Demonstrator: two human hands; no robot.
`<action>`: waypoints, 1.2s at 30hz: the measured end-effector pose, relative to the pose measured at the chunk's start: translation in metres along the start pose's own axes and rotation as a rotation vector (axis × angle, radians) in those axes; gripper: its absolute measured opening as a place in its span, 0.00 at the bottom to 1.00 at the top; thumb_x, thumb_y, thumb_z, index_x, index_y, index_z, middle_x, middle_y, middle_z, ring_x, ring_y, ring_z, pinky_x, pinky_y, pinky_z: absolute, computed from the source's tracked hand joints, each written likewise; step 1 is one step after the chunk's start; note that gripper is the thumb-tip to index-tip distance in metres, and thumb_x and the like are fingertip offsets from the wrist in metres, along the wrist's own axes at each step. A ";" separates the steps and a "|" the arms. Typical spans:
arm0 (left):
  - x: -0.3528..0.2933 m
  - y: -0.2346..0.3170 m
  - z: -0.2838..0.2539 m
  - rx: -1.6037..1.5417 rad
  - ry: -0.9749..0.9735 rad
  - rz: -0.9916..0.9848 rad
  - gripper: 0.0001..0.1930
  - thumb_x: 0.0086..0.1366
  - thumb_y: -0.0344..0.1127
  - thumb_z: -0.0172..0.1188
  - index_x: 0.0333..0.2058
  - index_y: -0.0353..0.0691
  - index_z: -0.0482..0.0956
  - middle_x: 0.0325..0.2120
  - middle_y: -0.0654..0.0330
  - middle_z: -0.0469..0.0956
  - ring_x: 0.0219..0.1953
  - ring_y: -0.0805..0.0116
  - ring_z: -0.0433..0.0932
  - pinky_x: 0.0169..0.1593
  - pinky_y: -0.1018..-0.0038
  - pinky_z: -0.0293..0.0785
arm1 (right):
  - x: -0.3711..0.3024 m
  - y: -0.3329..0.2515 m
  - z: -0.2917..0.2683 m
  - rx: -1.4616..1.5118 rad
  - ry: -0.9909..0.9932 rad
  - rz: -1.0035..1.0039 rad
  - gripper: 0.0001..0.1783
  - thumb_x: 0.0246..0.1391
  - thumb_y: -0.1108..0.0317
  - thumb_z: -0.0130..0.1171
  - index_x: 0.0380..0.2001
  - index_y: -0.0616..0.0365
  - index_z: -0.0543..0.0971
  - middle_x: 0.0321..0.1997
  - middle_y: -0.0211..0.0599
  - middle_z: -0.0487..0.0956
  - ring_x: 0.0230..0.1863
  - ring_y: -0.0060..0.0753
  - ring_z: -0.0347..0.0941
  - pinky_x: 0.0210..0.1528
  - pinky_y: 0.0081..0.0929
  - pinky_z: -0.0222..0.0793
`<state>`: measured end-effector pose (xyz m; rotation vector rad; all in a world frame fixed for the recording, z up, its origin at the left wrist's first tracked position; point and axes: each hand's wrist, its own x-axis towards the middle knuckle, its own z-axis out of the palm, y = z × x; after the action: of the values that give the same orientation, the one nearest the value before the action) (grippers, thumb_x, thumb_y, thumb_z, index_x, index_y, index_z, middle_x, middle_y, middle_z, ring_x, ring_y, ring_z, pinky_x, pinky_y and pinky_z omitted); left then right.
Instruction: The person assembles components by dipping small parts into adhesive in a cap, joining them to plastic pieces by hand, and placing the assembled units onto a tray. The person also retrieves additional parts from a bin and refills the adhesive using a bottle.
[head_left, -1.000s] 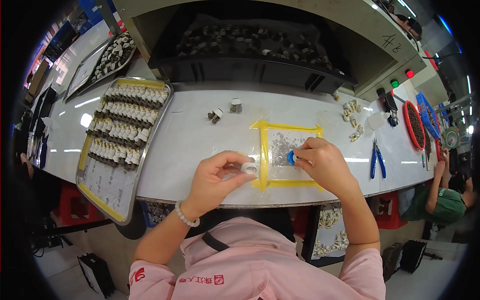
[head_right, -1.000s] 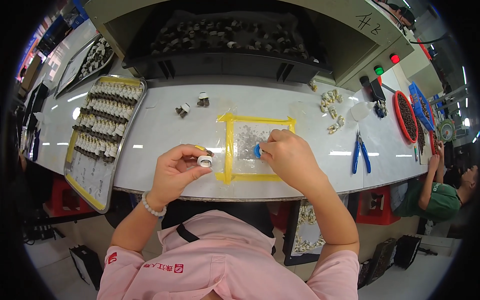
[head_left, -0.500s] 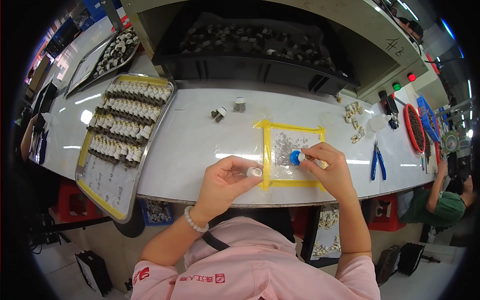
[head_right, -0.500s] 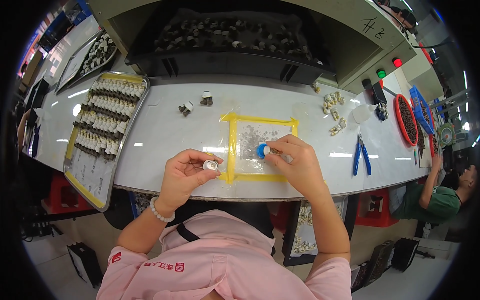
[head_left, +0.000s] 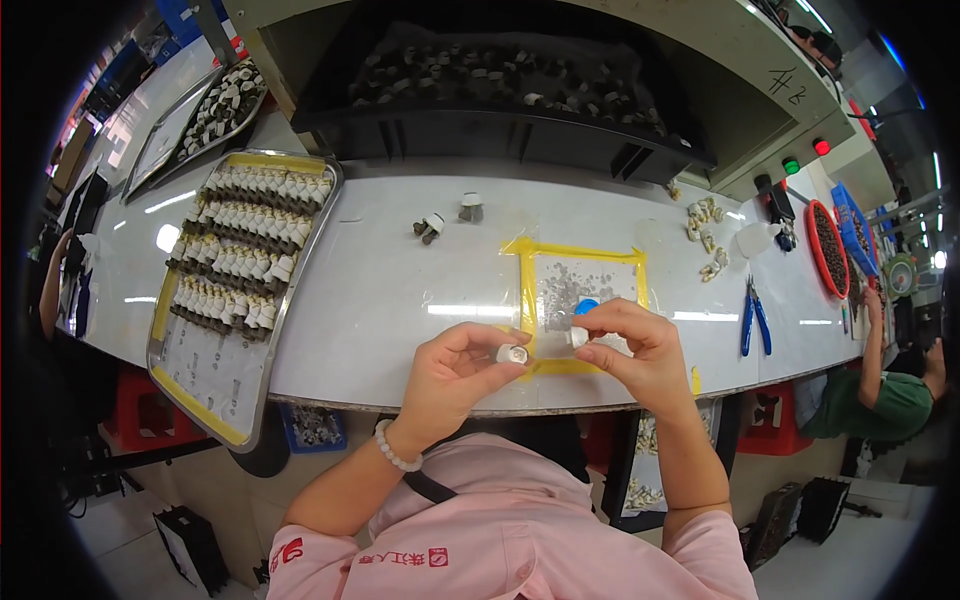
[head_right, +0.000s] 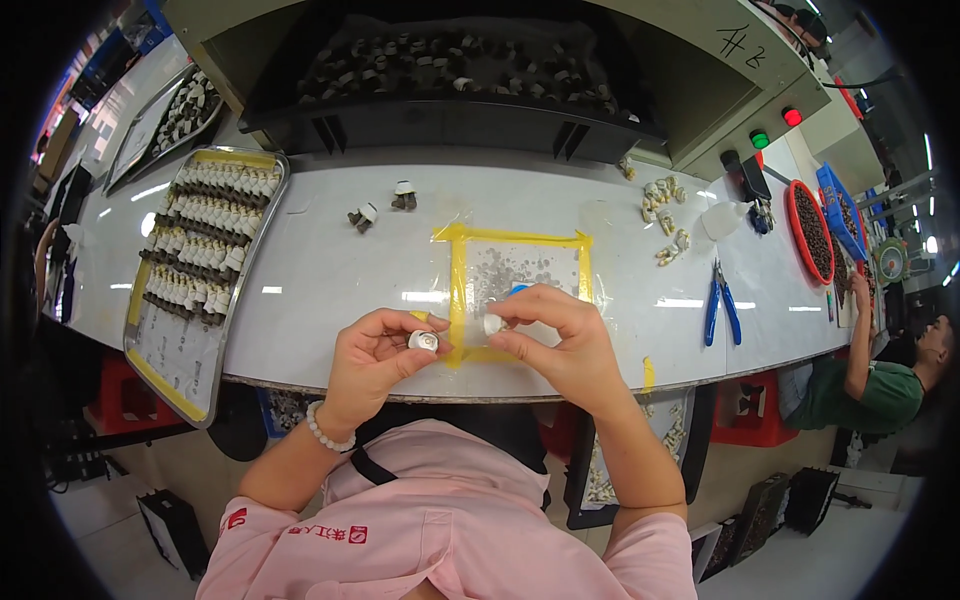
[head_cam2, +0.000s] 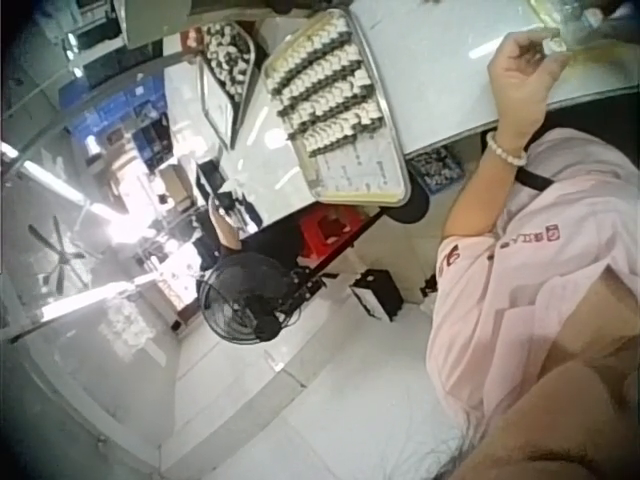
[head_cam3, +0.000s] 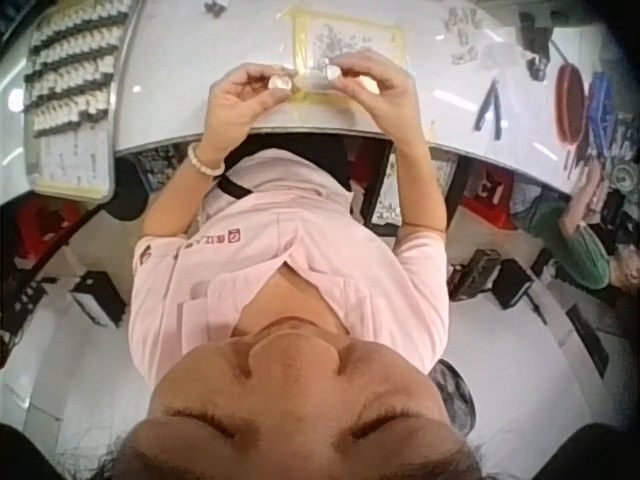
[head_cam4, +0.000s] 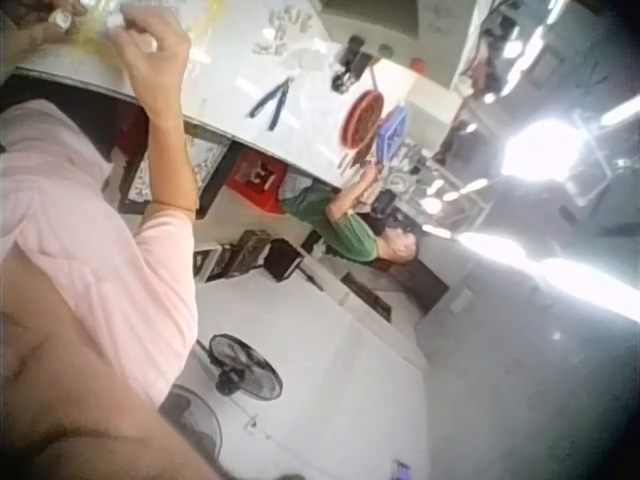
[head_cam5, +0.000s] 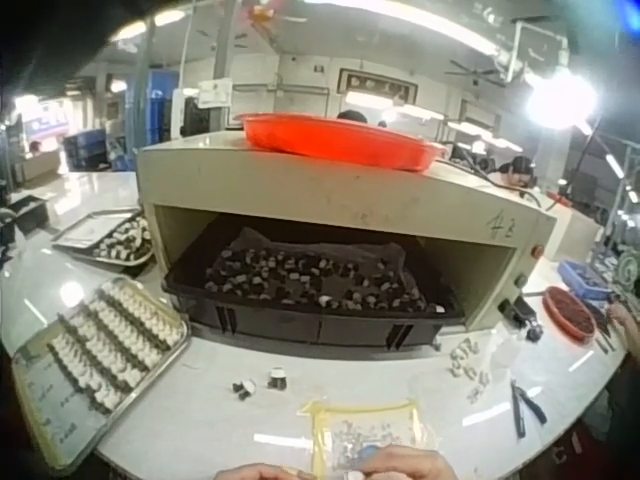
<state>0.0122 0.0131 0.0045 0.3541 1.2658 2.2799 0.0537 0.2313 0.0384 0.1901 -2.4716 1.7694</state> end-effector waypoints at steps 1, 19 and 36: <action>-0.001 -0.001 -0.001 -0.002 -0.003 -0.002 0.13 0.57 0.18 0.59 0.42 0.30 0.74 0.38 0.56 0.77 0.38 0.71 0.78 0.46 0.75 0.76 | 0.000 -0.002 0.003 -0.002 0.003 0.003 0.15 0.43 0.75 0.66 0.38 0.61 0.80 0.33 0.36 0.78 0.33 0.25 0.73 0.38 0.23 0.68; -0.004 -0.008 -0.007 -0.126 0.068 -0.124 0.09 0.57 0.22 0.59 0.37 0.29 0.74 0.29 0.50 0.79 0.25 0.65 0.79 0.29 0.73 0.79 | 0.007 -0.023 0.024 -0.017 -0.086 -0.025 0.17 0.39 0.77 0.68 0.38 0.60 0.82 0.33 0.35 0.79 0.33 0.26 0.73 0.35 0.20 0.68; 0.004 -0.001 -0.006 -0.195 0.107 -0.255 0.06 0.64 0.30 0.55 0.37 0.35 0.74 0.29 0.56 0.78 0.22 0.70 0.76 0.27 0.77 0.75 | 0.015 -0.020 0.033 -0.117 -0.104 -0.037 0.16 0.44 0.73 0.66 0.40 0.61 0.80 0.32 0.39 0.79 0.29 0.30 0.75 0.32 0.21 0.70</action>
<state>0.0064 0.0110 0.0003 0.0014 1.0592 2.2001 0.0414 0.1927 0.0484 0.3235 -2.6156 1.6350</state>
